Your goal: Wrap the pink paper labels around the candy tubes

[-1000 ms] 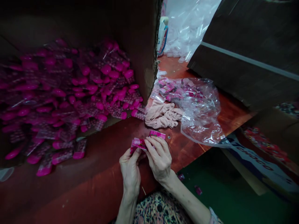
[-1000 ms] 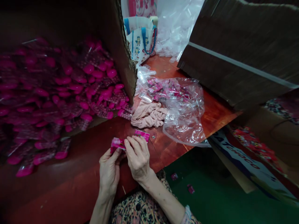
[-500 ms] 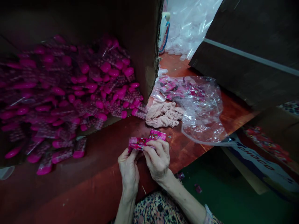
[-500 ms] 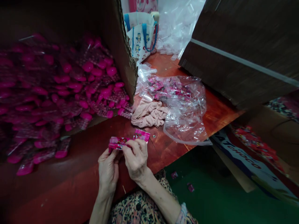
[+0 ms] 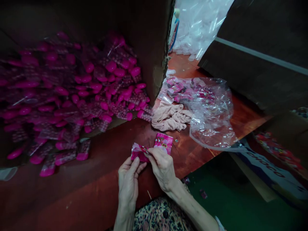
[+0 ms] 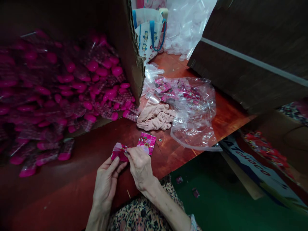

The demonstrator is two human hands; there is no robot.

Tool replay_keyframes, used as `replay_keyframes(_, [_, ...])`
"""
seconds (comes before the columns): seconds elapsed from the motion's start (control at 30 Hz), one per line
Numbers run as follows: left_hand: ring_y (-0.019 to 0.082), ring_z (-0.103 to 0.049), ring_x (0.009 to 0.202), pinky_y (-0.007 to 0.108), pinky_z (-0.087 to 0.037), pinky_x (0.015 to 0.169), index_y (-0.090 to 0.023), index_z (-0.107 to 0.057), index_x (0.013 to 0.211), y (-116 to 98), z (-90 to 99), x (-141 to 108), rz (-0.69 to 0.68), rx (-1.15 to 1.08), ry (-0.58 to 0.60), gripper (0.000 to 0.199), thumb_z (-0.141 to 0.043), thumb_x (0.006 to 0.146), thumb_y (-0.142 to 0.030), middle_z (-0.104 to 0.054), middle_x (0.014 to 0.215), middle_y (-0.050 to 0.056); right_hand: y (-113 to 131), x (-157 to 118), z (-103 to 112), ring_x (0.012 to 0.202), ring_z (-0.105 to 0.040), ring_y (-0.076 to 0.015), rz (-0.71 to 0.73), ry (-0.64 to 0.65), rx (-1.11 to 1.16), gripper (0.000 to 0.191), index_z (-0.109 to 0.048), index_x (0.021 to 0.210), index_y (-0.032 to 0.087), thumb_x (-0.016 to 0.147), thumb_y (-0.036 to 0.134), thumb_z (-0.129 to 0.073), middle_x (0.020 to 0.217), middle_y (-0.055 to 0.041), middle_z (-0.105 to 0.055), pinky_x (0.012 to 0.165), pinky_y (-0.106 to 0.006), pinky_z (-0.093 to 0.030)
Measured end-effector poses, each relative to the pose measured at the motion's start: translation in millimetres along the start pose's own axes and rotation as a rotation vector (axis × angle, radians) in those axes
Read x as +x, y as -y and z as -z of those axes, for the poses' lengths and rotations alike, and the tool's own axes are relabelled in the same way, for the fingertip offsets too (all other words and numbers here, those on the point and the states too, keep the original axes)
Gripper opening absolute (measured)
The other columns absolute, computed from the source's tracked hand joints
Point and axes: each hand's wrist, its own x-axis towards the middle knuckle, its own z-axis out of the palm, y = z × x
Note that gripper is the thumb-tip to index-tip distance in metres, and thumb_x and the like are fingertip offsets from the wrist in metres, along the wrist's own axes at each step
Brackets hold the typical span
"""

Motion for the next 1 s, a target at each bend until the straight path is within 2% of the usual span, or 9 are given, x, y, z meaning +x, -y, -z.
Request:
replay_keyframes(0.17, [0.016,-0.065,0.077,0.031,-0.051,0.079,-0.011,-0.067,0.085,-2.5,8.3,-12.7,0.022,0.077,0.016,0.023,-0.07,0.068,-0.026,-0.07,0.086,0.009,-1.6,-5.3,-3.1,0.065,-0.063,-0.0166,-0.09,0.037,0.089,0.018,-0.063,0.085,0.017,0.087,0.014,-0.045,0.074,-0.0059,-0.067,0.06,-0.026,-0.049])
replay_keyframes(0.27, [0.019,-0.064,0.085,0.033,-0.049,0.082,-0.013,-0.062,0.103,-4.1,16.6,-24.7,-0.023,0.272,0.006,0.037,-0.065,0.072,-0.034,-0.068,0.097,0.011,-1.4,-3.8,1.6,0.066,-0.063,-0.0163,-0.187,0.04,0.152,0.016,-0.063,0.088,0.016,0.085,0.013,-0.048,0.076,-0.0056,-0.068,0.061,-0.026,-0.049])
replay_keyframes(0.37, [0.019,-0.063,0.076,0.032,-0.05,0.072,-0.017,-0.056,0.118,-8.3,28.2,-35.1,-0.182,0.656,-0.098,0.056,-0.068,0.068,-0.038,-0.065,0.097,0.009,-2.1,-0.4,10.8,0.064,-0.062,-0.0153,-0.314,0.066,0.226,0.01,-0.064,0.087,0.016,0.082,0.016,-0.054,0.073,-0.0035,-0.068,0.059,-0.024,-0.049])
replay_keyframes(0.47, [0.016,-0.057,0.067,0.027,-0.047,0.061,-0.019,-0.059,0.116,-16.5,32.1,-39.4,-0.421,0.906,-0.241,0.054,-0.07,0.066,-0.037,-0.061,0.089,0.005,-2.5,2.4,18.7,0.063,-0.061,-0.0149,-0.398,0.136,0.318,0.01,-0.064,0.084,0.015,0.081,0.022,-0.058,0.072,-0.0028,-0.067,0.057,-0.024,-0.05])
replay_keyframes(0.57, [0.015,-0.057,0.074,0.023,-0.046,0.063,-0.021,-0.065,0.104,-22.0,24.1,-35.7,-0.479,0.744,-0.206,0.04,-0.069,0.067,-0.036,-0.061,0.094,0.005,0.5,2.6,20.4,0.064,-0.062,-0.0146,-0.473,0.226,0.505,0.013,-0.064,0.084,0.014,0.081,0.025,-0.059,0.075,-0.0034,-0.068,0.06,-0.025,-0.051])
replay_keyframes(0.7, [0.013,-0.06,0.069,0.022,-0.047,0.066,-0.019,-0.069,0.083,-15.4,11.2,-21.8,-0.261,0.342,-0.026,0.023,-0.073,0.064,-0.03,-0.068,0.079,0.003,8.8,-2.0,18.9,0.067,-0.063,-0.0135,-0.604,0.31,0.809,0.012,-0.063,0.088,0.016,0.079,0.024,-0.061,0.08,-0.0018,-0.069,0.065,-0.025,-0.051])
replay_keyframes(0.83, [0.013,-0.06,0.066,0.021,-0.047,0.065,-0.017,-0.071,0.074,-6.5,9.1,-12.2,-0.26,0.34,0.009,0.014,-0.072,0.065,-0.027,-0.069,0.072,0.002,14.7,-2.2,27.5,0.076,-0.061,-0.0135,-0.467,0.347,0.553,0.014,-0.062,0.095,0.018,0.084,0.024,-0.056,0.087,-0.0012,-0.067,0.069,-0.023,-0.049])
replay_keyframes(0.9, [0.015,-0.061,0.07,0.022,-0.047,0.069,-0.016,-0.072,0.075,-5.1,8.7,-12.5,-0.252,0.414,0.059,0.014,-0.072,0.065,-0.026,-0.071,0.075,0.003,16.3,1.2,31.6,0.067,-0.059,-0.0117,-0.362,0.339,0.33,0.014,-0.061,0.091,0.018,0.089,0.025,-0.049,0.078,-0.0005,-0.065,0.059,-0.02,-0.046])
replay_keyframes(1.0, [0.017,-0.062,0.076,0.024,-0.046,0.074,-0.015,-0.072,0.079,-3.3,3.8,-16.8,-0.212,0.426,0.112,0.017,-0.072,0.065,-0.026,-0.071,0.08,0.005,16.6,6.2,27.4,0.047,-0.05,-0.0087,-0.171,0.264,0.025,0.026,-0.052,0.069,0.018,0.092,0.025,-0.042,0.057,0.0034,-0.054,0.045,-0.018,-0.037])
